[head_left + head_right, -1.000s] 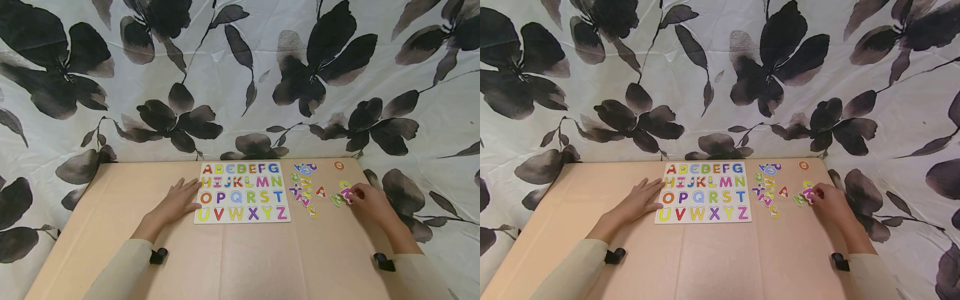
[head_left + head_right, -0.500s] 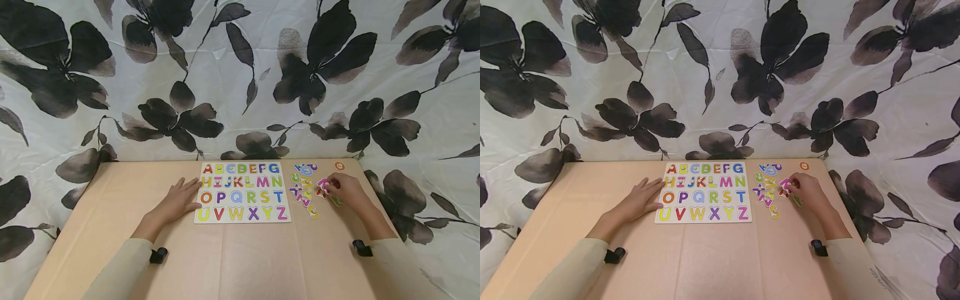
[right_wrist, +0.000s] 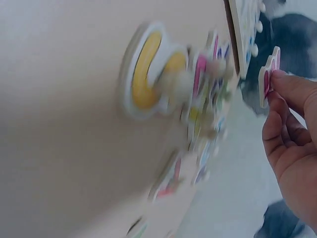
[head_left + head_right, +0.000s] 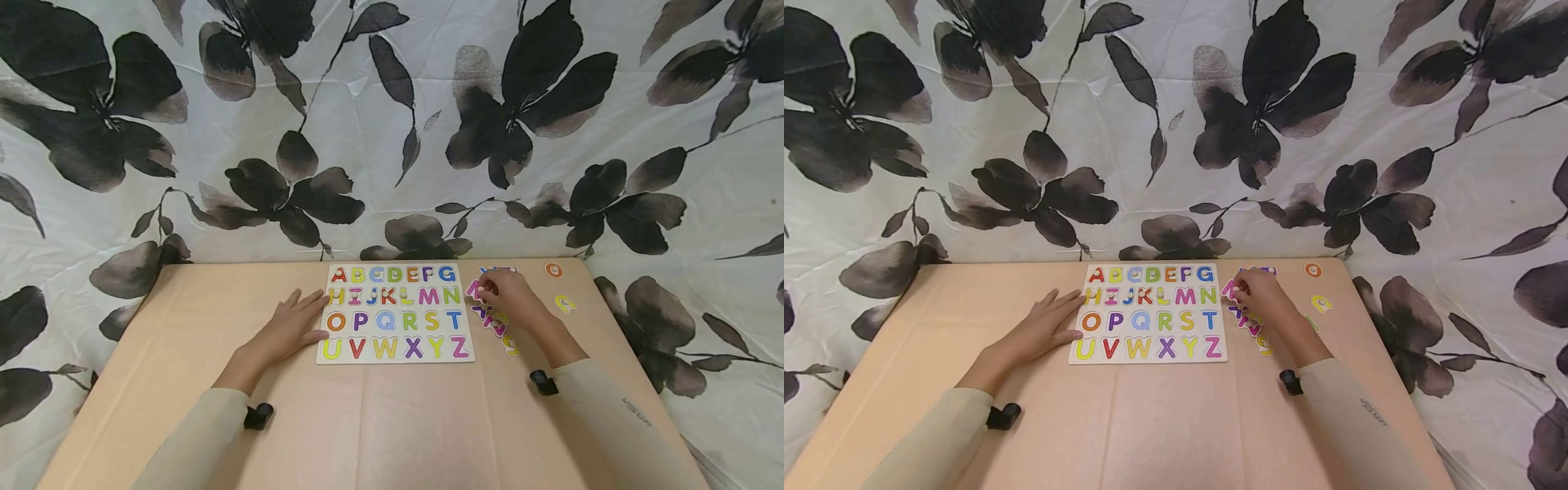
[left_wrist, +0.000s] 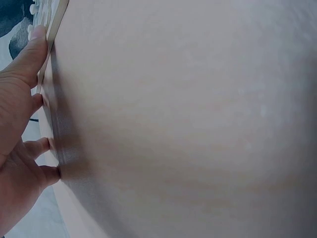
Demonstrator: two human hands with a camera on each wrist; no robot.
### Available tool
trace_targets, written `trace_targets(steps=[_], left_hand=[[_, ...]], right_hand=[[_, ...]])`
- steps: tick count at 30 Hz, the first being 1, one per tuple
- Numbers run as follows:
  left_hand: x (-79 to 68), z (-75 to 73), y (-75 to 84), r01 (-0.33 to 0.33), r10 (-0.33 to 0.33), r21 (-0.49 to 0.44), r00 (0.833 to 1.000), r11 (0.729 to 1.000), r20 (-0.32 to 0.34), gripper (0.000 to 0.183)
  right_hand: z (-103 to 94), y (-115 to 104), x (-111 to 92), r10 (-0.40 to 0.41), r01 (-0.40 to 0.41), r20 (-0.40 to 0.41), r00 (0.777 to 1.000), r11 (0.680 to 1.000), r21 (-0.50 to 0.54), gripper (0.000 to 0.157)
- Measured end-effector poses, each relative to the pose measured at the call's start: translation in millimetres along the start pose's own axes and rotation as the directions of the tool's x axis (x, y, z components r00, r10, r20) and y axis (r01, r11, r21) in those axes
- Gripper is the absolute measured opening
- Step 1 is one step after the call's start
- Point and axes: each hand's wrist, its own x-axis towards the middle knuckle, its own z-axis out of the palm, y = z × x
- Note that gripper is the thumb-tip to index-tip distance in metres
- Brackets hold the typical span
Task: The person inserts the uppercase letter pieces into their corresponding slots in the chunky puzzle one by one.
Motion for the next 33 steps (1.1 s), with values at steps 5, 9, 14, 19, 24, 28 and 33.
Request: trace_targets(steps=[5,9,14,19,24,28,33], left_hand=[[0.9,0.2,1.2,-0.002,0.002,0.003,1.0,1.0,0.0,0.082],[0.3,0.4,1.1,0.001,-0.001,0.004,1.0,1.0,0.0,0.082],[1.1,1.0,1.1,-0.003,0.003,0.007,1.0,1.0,0.0,0.082],[2.1,0.5,0.8,-0.005,0.005,0.009,1.0,1.0,-0.005,0.082],[2.6,0.4,0.3,0.002,-0.002,-0.003,1.0,1.0,0.008,0.083],[2.4,0.6,0.3,0.009,-0.009,-0.008,1.0,1.0,0.009,0.084],[1.6,0.4,1.2,-0.003,0.003,-0.006,1.0,1.0,-0.006,0.083]], right_hand=[[15.3,-18.7,13.5,-0.066,0.066,-0.005,0.998,0.998,-0.01,0.013],[28.8,-33.4,26.0,-0.129,0.13,0.01,0.992,0.991,-0.04,0.008],[40.6,-51.7,36.8,-0.178,0.18,0.042,0.983,0.981,-0.072,0.004],[49.4,-63.0,43.4,-0.208,0.215,0.059,0.976,0.967,-0.138,0.005],[55.5,-69.2,45.3,-0.196,0.208,0.089,0.977,0.966,-0.154,0.008],[58.8,-71.5,45.6,-0.173,0.19,0.11,0.979,0.969,-0.16,0.011],[60.7,-70.7,44.4,-0.17,0.188,0.112,0.979,0.968,-0.169,0.017]])
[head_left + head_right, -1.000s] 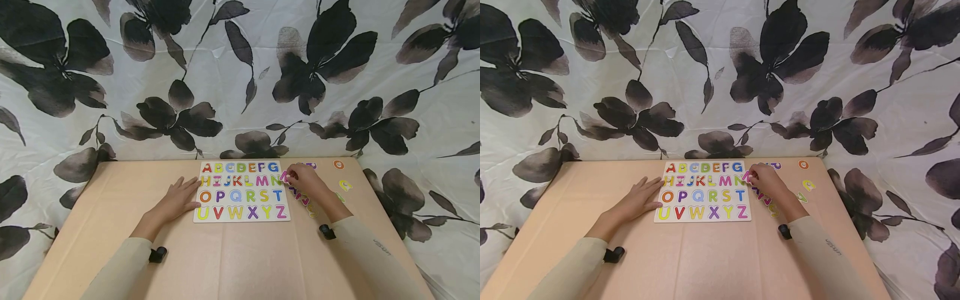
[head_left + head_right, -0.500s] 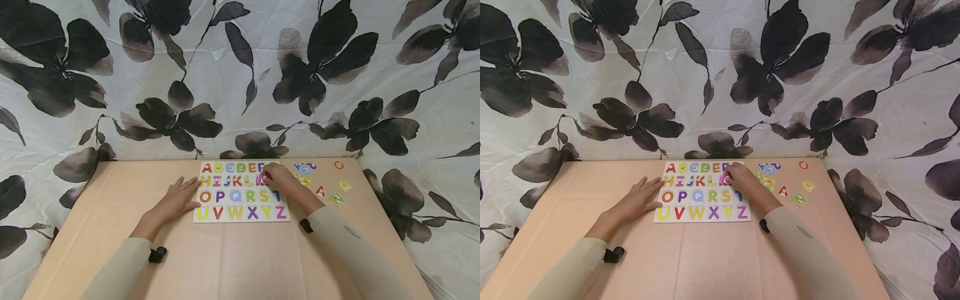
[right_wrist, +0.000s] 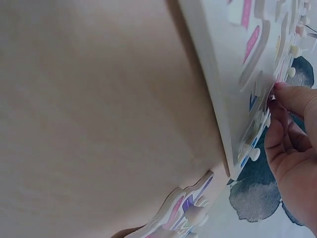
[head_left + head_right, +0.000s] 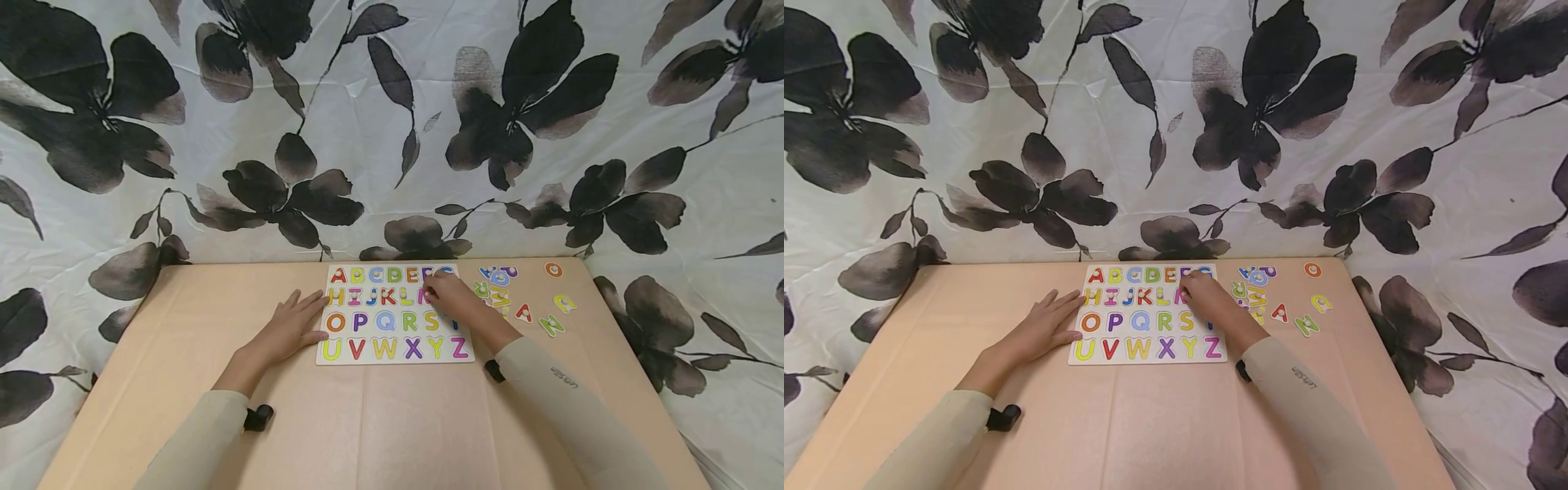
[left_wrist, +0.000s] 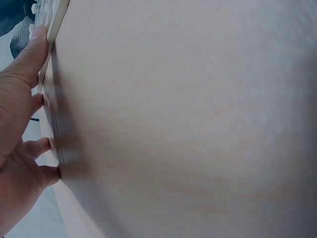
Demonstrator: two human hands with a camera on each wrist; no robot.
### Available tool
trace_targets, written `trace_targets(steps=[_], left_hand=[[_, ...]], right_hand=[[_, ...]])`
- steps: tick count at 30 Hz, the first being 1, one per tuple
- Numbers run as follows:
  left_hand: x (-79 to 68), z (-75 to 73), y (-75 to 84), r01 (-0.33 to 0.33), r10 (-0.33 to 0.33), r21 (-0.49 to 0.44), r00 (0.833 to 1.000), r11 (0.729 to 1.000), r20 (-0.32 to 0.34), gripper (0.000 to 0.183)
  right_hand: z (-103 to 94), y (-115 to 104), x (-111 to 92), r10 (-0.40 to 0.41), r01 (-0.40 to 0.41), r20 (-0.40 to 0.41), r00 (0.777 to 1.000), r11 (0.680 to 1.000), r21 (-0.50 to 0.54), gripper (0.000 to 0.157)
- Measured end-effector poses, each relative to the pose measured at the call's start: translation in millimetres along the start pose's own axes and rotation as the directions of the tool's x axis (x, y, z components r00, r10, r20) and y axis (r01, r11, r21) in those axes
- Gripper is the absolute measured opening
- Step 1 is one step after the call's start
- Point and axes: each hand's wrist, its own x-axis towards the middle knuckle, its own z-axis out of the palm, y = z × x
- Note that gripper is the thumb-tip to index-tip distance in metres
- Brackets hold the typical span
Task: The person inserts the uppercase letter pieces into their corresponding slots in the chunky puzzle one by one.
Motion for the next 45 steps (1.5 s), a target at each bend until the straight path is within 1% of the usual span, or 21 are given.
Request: trace_targets(steps=[4,7,12,18,26,32,34,36,41,45], left_hand=[[0.0,-1.1,1.6,0.007,-0.007,-0.007,1.0,1.0,0.0,0.083],[0.4,-1.6,2.0,0.01,-0.01,-0.009,1.0,1.0,-0.002,0.083],[0.7,-1.6,1.5,0.009,-0.009,-0.005,1.0,1.0,0.0,0.083],[1.3,-1.6,1.7,-0.01,0.01,0.005,1.0,1.0,-0.005,0.081],[1.2,-3.1,2.9,-0.004,0.004,0.009,1.0,1.0,-0.001,0.081],[0.5,-3.4,2.0,-0.002,0.002,0.003,1.0,1.0,-0.003,0.08],[0.6,-3.3,2.0,-0.002,0.002,0.0,1.0,1.0,-0.005,0.08],[1.0,-2.8,2.1,-0.004,0.004,-0.005,1.0,1.0,-0.005,0.08],[1.8,-1.2,0.9,-0.001,0.001,-0.008,1.0,1.0,0.001,0.081],[0.9,-0.9,0.3,0.004,-0.004,-0.005,1.0,1.0,0.006,0.081]], right_hand=[[-1.3,1.3,-3.8,0.016,-0.016,-0.007,1.0,1.0,0.027,0.025],[-6.1,4.3,-9.5,0.035,-0.034,-0.019,0.999,0.998,0.057,0.029],[-16.4,18.6,-22.9,0.06,-0.053,-0.058,0.996,0.991,0.119,0.026],[-32.5,51.2,-49.9,0.053,-0.028,-0.152,0.987,0.986,0.166,0.02],[-52.3,95.2,-94.5,0.115,-0.079,-0.201,0.973,0.98,0.182,0.02],[-59.4,126.7,-125.7,0.134,-0.103,-0.237,0.962,0.985,0.139,0.017],[-61.1,136.8,-134.4,0.136,-0.109,-0.243,0.961,0.987,0.119,0.017],[-62.1,144.8,-142.5,0.156,-0.132,-0.236,0.959,0.985,0.114,0.017],[-58.5,160.5,-157.1,0.201,-0.182,-0.187,0.962,0.977,0.113,0.017],[-51.5,169.0,-164.2,0.192,-0.177,-0.147,0.97,0.978,0.106,0.017]])
